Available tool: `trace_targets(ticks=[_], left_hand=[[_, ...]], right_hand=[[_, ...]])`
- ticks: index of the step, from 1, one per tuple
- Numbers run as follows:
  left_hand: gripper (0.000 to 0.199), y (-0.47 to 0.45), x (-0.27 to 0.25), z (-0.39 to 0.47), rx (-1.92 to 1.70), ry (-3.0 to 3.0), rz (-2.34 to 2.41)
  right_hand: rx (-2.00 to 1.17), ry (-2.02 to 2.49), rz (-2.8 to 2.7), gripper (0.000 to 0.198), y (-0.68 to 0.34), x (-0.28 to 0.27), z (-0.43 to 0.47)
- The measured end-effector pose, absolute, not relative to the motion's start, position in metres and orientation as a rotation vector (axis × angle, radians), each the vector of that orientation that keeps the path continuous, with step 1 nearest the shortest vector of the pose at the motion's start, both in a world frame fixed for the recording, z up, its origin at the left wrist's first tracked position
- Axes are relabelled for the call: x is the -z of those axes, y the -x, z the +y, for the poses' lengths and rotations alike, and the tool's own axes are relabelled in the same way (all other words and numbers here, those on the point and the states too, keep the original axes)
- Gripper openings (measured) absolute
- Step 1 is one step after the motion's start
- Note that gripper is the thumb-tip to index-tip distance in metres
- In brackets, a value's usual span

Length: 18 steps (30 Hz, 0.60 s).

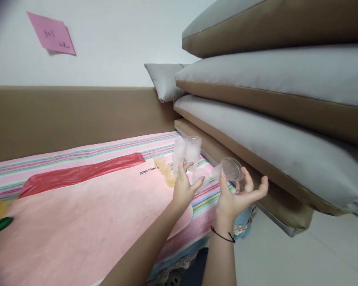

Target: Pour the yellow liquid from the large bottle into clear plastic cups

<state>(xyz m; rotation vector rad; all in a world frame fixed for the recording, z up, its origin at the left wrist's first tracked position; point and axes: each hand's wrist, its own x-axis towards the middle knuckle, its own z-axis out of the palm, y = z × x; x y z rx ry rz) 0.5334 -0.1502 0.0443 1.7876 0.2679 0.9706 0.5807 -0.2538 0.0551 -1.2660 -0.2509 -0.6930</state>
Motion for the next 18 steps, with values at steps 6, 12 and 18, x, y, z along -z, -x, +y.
trace_targets(ticks=[6, 12, 18], left_hand=[[0.036, -0.467, -0.067, -0.133, -1.045, -1.759, 0.237], [0.032, -0.344, -0.034, -0.104, -0.872, -1.739, 0.552], [0.036, -0.242, -0.024, -0.065, -0.949, -1.86, 0.8]], right_hand=[[0.604, 1.24, -0.324, 0.092, -0.567, -0.063, -0.245], [0.291, 1.153, -0.529, 0.095, -0.528, -0.065, -0.209], [-0.125, 1.091, -0.745, 0.092, -0.479, -0.052, -0.172]])
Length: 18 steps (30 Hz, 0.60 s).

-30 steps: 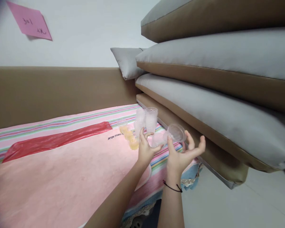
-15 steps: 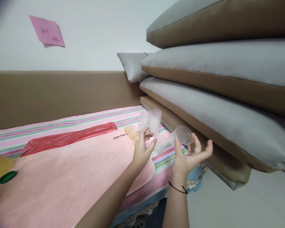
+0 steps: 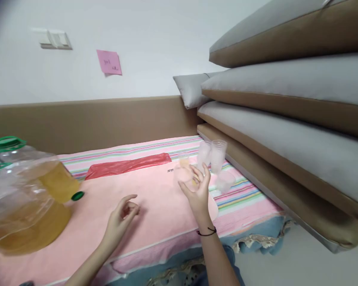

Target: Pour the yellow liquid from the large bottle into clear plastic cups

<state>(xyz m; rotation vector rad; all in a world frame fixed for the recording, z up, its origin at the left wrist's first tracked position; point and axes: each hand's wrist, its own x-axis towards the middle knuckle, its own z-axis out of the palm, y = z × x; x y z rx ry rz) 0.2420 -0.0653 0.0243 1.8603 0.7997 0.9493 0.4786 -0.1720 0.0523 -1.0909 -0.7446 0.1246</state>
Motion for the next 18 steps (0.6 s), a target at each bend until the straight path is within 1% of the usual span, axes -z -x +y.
trace_targets(ticks=[6, 13, 15, 18], left_hand=[[0.029, -0.194, -0.035, -0.045, -1.022, -1.89, 0.858], [0.024, -0.176, -0.03, -0.051, -0.951, -1.89, 0.877], [0.022, -0.171, -0.031, -0.053, -0.924, -1.903, 0.873], [0.021, -0.164, -0.033, -0.055, -0.91, -1.913, 0.873]], right_hand=[[-0.432, 1.105, -0.877, 0.088, -0.431, -0.04, -0.149], [-0.714, 1.146, -1.084, 0.093, -0.377, -0.028, -0.14], [-0.761, 1.142, -1.14, 0.096, -0.37, -0.021, -0.138], [-0.744, 1.166, -1.216, 0.096, -0.368, -0.01, -0.135]])
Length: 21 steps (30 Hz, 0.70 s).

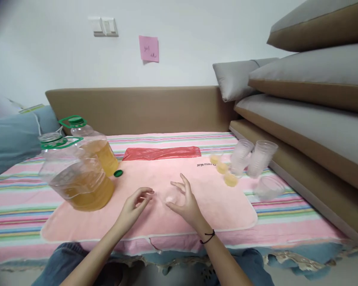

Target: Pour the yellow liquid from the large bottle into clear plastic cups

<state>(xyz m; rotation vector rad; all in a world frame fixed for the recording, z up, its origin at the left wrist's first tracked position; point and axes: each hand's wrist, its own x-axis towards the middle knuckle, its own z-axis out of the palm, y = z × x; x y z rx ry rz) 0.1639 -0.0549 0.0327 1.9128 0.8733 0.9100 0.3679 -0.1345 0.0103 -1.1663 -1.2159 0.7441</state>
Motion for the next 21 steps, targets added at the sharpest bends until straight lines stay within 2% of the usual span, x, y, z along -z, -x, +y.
trace_targets(ticks=[10, 18, 21], left_hand=[[0.022, -0.139, -0.034, -0.054, -0.997, -1.94, 0.932], [0.017, -0.114, -0.046, -0.054, -1.194, -2.024, 0.985], [0.015, -0.098, -0.056, -0.055, -1.272, -2.044, 1.036]], right_hand=[[-0.693, 1.224, -1.297, 0.097, -0.375, 0.003, -0.136], [-0.516, 1.365, -1.508, 0.106, -0.39, -0.005, -0.153], [-0.385, 1.428, -1.666, 0.094, -0.399, -0.009, -0.16]])
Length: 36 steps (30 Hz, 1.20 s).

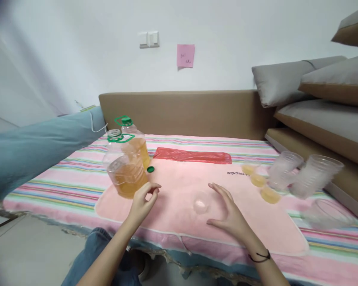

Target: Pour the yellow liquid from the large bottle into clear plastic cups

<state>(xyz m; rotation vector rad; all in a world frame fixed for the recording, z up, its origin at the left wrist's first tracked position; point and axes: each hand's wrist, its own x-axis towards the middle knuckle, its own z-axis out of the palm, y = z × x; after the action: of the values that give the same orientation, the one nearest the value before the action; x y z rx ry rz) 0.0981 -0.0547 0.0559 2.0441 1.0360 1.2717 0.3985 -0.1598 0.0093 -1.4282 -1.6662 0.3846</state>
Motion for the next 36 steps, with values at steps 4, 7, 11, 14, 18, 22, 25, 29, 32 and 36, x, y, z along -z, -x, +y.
trace_targets(ticks=[4, 7, 11, 14, 18, 22, 25, 29, 32, 36], left_hand=[[0.017, -0.072, -0.07, -0.053, -1.435, -1.976, 1.164], [0.018, -0.048, -0.078, -0.049, -1.591, -1.853, 1.269], [0.023, -0.014, -0.085, -0.038, -1.783, -1.625, 1.379], [0.03, 0.009, -0.083, -0.025, -1.795, -1.47, 1.402], [0.042, 0.027, -0.073, -0.01, -1.618, -1.367, 1.381], [0.05, 0.033, -0.06, -0.002, -1.461, -1.333, 1.349], [0.047, 0.036, -0.055, -0.001, -1.372, -1.36, 1.269], [0.046, 0.037, -0.054, -0.002, -1.293, -1.427, 1.154], [0.055, 0.031, -0.055, -0.002, -1.279, -1.457, 1.108], [0.065, 0.023, -0.058, 0.0, -1.323, -1.489, 1.09]], right_hand=[[-0.139, 1.396, -1.769, 0.069, -0.393, -0.019, -0.166], [0.029, 1.21, -1.727, 0.031, -0.367, -0.032, -0.162], [0.064, 0.95, -1.739, 0.011, -0.314, -0.052, -0.142], [-0.066, 0.917, -1.776, 0.014, -0.275, -0.064, -0.119], [-0.366, 0.94, -1.681, 0.021, -0.229, -0.067, -0.077], [-0.493, 0.964, -1.622, 0.032, -0.186, -0.056, -0.027], [-0.674, 0.902, -1.573, 0.081, -0.16, -0.046, 0.004], [-0.962, 0.752, -1.445, 0.093, -0.144, -0.038, 0.026], [-0.98, 0.697, -1.451, 0.097, -0.139, -0.036, 0.03], [-0.912, 0.674, -1.376, 0.092, -0.131, -0.033, 0.028]])
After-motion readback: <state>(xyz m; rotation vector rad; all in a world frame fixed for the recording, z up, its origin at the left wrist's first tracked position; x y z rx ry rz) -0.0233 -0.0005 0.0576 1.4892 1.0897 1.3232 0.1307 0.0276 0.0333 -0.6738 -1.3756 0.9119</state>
